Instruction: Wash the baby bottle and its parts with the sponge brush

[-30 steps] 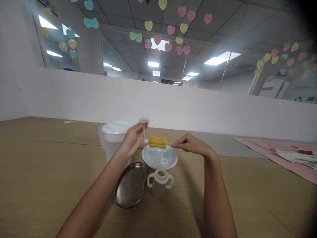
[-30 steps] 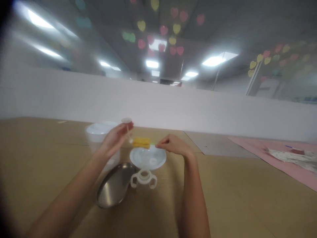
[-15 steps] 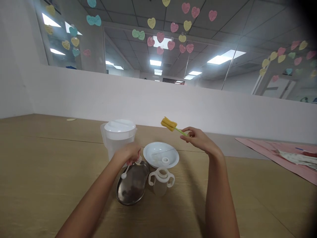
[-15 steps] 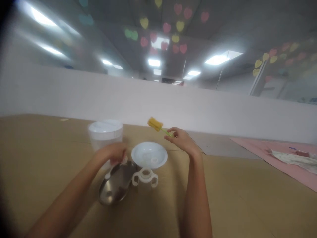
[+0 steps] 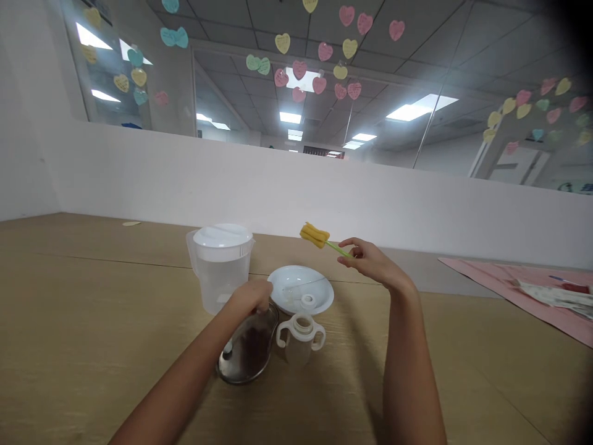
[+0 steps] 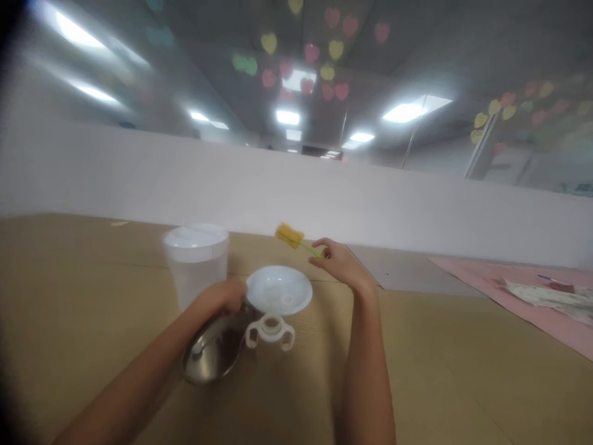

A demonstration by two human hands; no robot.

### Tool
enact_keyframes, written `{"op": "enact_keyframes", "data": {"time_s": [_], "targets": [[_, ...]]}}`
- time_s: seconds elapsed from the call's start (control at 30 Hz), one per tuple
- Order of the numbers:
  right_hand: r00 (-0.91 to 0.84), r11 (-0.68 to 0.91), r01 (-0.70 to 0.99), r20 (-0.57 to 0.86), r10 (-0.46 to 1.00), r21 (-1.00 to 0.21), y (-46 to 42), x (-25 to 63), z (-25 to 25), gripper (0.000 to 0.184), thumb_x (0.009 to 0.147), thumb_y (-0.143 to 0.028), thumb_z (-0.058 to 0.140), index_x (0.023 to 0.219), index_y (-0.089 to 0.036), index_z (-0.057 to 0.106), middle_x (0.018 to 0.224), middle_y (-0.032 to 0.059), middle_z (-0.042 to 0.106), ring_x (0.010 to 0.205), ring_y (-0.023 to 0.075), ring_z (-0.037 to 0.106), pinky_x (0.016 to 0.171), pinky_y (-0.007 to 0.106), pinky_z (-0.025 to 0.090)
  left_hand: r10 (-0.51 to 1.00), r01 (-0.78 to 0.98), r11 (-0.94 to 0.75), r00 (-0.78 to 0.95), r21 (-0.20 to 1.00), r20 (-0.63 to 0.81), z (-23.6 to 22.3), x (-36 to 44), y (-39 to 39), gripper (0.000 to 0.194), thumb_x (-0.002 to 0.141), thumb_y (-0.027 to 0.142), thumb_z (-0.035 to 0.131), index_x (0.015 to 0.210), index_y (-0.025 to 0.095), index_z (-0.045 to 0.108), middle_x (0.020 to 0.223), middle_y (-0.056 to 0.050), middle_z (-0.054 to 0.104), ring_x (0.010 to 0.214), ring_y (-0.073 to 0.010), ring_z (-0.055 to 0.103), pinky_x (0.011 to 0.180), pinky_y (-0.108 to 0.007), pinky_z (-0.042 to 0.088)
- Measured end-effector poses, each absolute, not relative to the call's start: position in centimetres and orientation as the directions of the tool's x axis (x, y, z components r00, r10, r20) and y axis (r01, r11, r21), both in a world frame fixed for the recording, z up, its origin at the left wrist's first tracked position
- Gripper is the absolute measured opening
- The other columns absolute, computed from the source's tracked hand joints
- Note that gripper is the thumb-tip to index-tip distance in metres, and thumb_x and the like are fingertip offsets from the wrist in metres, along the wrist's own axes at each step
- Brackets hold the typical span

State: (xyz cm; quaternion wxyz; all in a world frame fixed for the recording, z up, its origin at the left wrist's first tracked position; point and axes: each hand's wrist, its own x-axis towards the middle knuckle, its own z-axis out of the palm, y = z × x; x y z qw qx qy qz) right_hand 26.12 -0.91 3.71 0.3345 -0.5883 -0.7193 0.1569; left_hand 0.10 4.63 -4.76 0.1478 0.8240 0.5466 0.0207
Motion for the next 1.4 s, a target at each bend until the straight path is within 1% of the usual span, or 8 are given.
{"op": "enact_keyframes", "data": {"time_s": [0.13,0.3,0.43,0.63,0.77,0.87,1.07,1.4], "targets": [[-0.091,0.258,0.749,0.292,0.952,-0.611,-0.8,26.2,3.6,0.040,0.071,-0.047,0.054,0.104,-0.025,0.052,0.068,-0.0019,0.048,0.059,0.0106,0.044,0.049,0.022,0.033,0.841,0.824,-0.538,0.540,0.178,0.040,-3.6,1.3,4.5,0.014,0.060,0.014,0.056,0.069,0.013,0.065,0.074,-0.010,0.067,0.071,-0.0224,0.061,0.067,-0.033,0.047],[-0.108,0.258,0.760,0.275,0.955,-0.596,-0.9,25.9,3.7,0.036,0.073,-0.045,0.052,0.103,-0.025,0.052,0.069,-0.0008,0.052,0.060,0.0107,0.045,0.049,0.021,0.033,0.717,0.716,-0.692,0.665,0.095,0.210,-4.9,3.2,4.7,0.030,0.082,0.026,0.039,0.102,0.019,0.060,0.110,-0.010,0.059,0.103,-0.0204,0.052,0.091,-0.034,0.038],[-0.120,0.250,0.762,0.248,0.961,-0.597,-1.2,25.6,3.9,0.035,0.074,-0.043,0.051,0.103,-0.024,0.052,0.069,-0.0005,0.054,0.061,0.0107,0.046,0.049,0.021,0.033,0.681,0.701,-0.714,0.693,0.002,0.238,-6.8,4.0,5.2,0.033,0.086,0.030,0.035,0.095,0.014,0.062,0.108,-0.014,0.059,0.103,-0.0222,0.053,0.092,-0.037,0.038],[-0.123,0.236,0.769,0.225,0.967,-0.594,-1.2,25.6,3.9,0.035,0.074,-0.040,0.051,0.105,-0.023,0.052,0.072,0.0013,0.055,0.063,0.0115,0.048,0.050,0.021,0.034,0.743,0.765,-0.643,0.616,0.026,0.261,-6.7,3.5,5.5,0.026,0.077,0.027,0.051,0.091,0.008,0.061,0.097,-0.017,0.063,0.093,-0.0264,0.058,0.082,-0.037,0.044],[-0.137,0.237,0.777,0.212,0.968,-0.583,-1.2,25.6,3.8,0.034,0.074,-0.039,0.052,0.104,-0.022,0.052,0.072,0.0016,0.056,0.064,0.0118,0.049,0.052,0.022,0.036,0.745,0.780,-0.624,0.575,0.051,0.338,-5.6,2.9,5.7,0.033,0.071,0.021,0.057,0.101,0.008,0.057,0.106,-0.016,0.059,0.102,-0.0257,0.054,0.088,-0.035,0.041],[-0.186,0.247,0.771,0.164,0.969,-0.587,-1.2,25.6,3.8,0.032,0.074,-0.037,0.052,0.101,-0.021,0.052,0.068,0.0016,0.058,0.061,0.0115,0.049,0.051,0.022,0.037,0.725,0.772,-0.625,0.517,0.118,0.455,-4.3,2.5,5.7,0.037,0.073,0.022,0.056,0.107,0.010,0.052,0.112,-0.013,0.056,0.105,-0.0234,0.051,0.093,-0.034,0.038],[-0.237,0.263,0.772,0.121,0.964,-0.579,-1.2,25.7,3.9,0.030,0.073,-0.038,0.052,0.094,-0.018,0.059,0.069,0.0039,0.063,0.055,0.0111,0.049,0.048,0.023,0.038,0.641,0.581,-0.709,0.294,0.401,0.709,-1.4,1.4,4.3,0.044,0.067,0.027,0.060,0.108,0.017,0.048,0.106,-0.007,0.057,0.098,-0.0200,0.053,0.087,-0.035,0.043],[-0.295,0.350,0.691,0.195,0.935,-0.633,-2.4,24.8,5.0,0.030,0.069,-0.035,0.055,0.093,-0.020,0.067,0.072,0.0031,0.064,0.063,0.0120,0.050,0.049,0.022,0.037,0.580,0.205,-0.813,0.364,0.545,0.729,0.7,1.7,1.7,0.053,0.065,0.018,0.062,0.115,0.020,0.044,0.105,-0.006,0.058,0.101,-0.0166,0.054,0.090,-0.032,0.042]]}}
